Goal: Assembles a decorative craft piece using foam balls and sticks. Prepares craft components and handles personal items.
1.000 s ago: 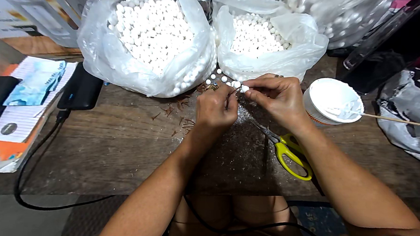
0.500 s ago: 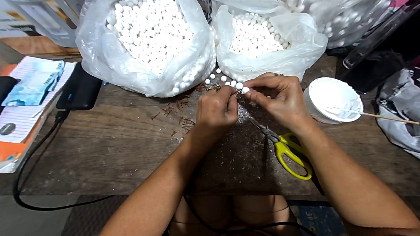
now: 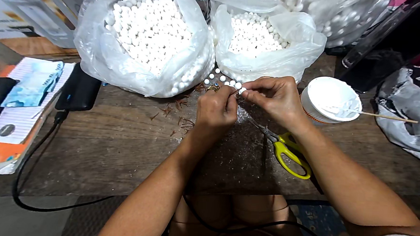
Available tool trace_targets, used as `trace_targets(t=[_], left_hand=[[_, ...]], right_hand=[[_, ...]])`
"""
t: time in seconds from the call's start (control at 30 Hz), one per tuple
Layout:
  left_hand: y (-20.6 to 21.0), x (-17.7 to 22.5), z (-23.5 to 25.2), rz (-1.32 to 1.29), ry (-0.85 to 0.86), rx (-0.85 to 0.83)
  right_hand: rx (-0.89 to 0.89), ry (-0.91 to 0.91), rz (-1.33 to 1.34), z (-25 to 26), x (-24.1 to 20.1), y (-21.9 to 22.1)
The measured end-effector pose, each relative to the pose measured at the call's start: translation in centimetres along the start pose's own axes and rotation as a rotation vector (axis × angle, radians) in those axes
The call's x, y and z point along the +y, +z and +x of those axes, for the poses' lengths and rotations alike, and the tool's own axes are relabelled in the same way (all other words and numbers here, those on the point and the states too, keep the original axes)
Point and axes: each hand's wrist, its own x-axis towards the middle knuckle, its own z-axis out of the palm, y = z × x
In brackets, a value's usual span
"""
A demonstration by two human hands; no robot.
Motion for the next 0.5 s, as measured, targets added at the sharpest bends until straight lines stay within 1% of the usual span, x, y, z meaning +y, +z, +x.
trace_targets(t=[0.37, 0.43, 0.5], left_hand=[[-0.1, 0.1, 0.1, -0.026, -0.001, 0.008], [-0.3, 0.4, 0.2, -0.098, -0.084, -0.028], [-0.5, 0.8, 0.5, -0.275, -0.283, -0.072]], right_hand=[[0.026, 0.014, 0.017, 0.0, 0.0, 0.3], [0.034, 0.023, -0.020, -0.2, -0.4, 0.0], [0.058, 0.006, -0.120, -1.2, -1.7, -1.0]])
